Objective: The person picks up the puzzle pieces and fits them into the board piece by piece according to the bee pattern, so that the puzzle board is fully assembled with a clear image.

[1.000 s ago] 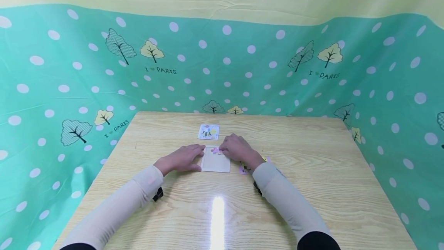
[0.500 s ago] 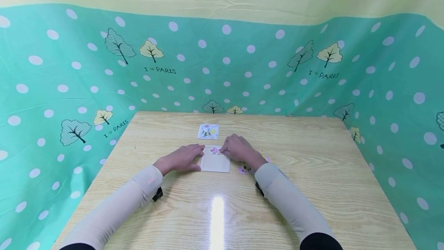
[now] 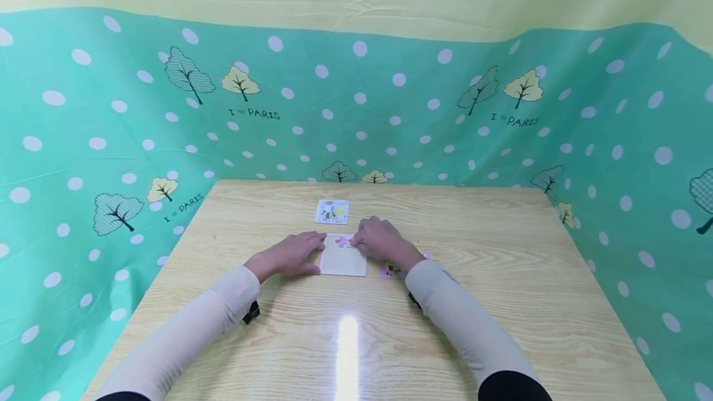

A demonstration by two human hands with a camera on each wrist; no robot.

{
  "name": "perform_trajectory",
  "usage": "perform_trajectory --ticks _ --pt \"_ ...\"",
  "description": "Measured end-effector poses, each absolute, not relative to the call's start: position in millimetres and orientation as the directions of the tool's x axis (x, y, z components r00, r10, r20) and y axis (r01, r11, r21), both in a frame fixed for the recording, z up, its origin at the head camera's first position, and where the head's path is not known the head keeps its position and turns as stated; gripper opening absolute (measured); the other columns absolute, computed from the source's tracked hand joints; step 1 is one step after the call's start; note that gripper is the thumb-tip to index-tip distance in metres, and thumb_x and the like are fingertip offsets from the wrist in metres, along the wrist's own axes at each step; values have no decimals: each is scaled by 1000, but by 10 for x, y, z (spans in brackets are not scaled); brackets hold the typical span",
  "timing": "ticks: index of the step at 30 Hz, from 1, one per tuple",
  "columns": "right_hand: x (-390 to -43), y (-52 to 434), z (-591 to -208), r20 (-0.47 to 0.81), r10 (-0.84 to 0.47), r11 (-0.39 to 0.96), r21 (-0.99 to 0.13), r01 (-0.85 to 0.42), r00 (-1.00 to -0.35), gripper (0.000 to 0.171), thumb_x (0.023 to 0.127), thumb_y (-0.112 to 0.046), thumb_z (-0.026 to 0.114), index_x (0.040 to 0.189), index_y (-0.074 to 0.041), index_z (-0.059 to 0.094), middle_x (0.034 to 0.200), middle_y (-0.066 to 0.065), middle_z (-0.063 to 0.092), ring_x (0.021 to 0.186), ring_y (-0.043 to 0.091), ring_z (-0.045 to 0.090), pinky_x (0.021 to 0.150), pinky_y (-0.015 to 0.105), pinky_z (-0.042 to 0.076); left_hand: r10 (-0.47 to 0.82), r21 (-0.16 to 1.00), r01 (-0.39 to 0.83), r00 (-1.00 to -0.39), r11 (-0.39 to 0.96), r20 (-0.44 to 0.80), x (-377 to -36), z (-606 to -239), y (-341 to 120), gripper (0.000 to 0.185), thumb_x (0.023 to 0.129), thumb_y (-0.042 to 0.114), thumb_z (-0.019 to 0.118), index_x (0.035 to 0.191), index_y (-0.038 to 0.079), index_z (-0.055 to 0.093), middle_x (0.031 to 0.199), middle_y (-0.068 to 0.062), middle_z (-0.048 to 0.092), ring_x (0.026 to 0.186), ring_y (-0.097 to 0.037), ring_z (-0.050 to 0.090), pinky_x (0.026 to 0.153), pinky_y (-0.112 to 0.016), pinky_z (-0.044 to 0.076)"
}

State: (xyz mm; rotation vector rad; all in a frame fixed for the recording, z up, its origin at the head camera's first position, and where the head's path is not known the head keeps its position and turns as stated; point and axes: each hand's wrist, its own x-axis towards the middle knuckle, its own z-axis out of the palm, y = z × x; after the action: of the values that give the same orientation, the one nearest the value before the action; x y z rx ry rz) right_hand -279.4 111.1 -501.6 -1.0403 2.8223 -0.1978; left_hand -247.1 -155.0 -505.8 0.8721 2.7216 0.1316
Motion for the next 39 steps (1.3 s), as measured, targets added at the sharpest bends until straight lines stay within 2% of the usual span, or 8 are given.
perform_trajectory --ticks 8,11,16,20,25,33,39 --pt "-2794 1094 -5038 -74 -665 742 -185 -645 -743 19 103 -31 60 109 -25 77 120 6 65 109 27 60 88 45 56 589 178 561 -778 808 -220 -2476 -5089 -1568 77 92 55 68 151 10 46 163 -12 38 151 -32 38 122 -55 36" --pt "-2781 1124 -5003 -90 -675 734 -192 -652 -733 22 103 -31 61 117 -25 77 124 7 65 114 28 60 94 46 55 593 181 565 -775 805 -217 -2473 -5090 -1571 76 92 55 68 150 10 47 163 -12 38 150 -33 38 121 -56 37" --pt "-2755 1186 -4941 -106 -664 732 -296 -614 -740 30 102 -28 62 131 -22 71 132 7 64 122 28 58 106 47 51 596 183 567 -771 803 -224 -2468 -5082 -1574 77 92 56 68 150 10 47 163 -13 38 150 -34 37 121 -57 36" --pt "-2771 1223 -4888 -75 -643 735 -341 -586 -762 33 101 -23 63 132 -17 69 132 8 66 124 29 59 111 48 49 593 177 566 -773 805 -226 -2477 -5072 -1575 76 91 56 68 150 11 48 164 -12 37 151 -33 37 121 -57 36" --pt "-2820 1305 -4873 -64 -633 744 -328 -583 -772 32 100 -18 61 131 -15 70 129 7 69 123 28 61 111 48 49 588 173 562 -775 809 -230 -2483 -5082 -1580 78 91 57 67 151 12 47 165 -11 35 152 -32 35 122 -56 35" --pt "-2811 1493 -4853 -61 -604 749 -385 -540 -794 32 101 -17 60 131 -11 69 129 7 69 123 27 61 109 47 51 587 166 563 -777 810 -228 -2499 -5107 -1586 76 92 57 67 150 13 49 165 -10 35 152 -31 35 123 -55 34" --pt "-2828 1663 -4847 -49 -600 755 -365 -545 -798 32 101 -19 63 131 -10 69 128 9 69 122 30 62 107 49 52 585 169 560 -777 811 -232 -2493 -5107 -1584 74 91 57 67 149 13 50 165 -9 36 152 -30 35 122 -56 35"
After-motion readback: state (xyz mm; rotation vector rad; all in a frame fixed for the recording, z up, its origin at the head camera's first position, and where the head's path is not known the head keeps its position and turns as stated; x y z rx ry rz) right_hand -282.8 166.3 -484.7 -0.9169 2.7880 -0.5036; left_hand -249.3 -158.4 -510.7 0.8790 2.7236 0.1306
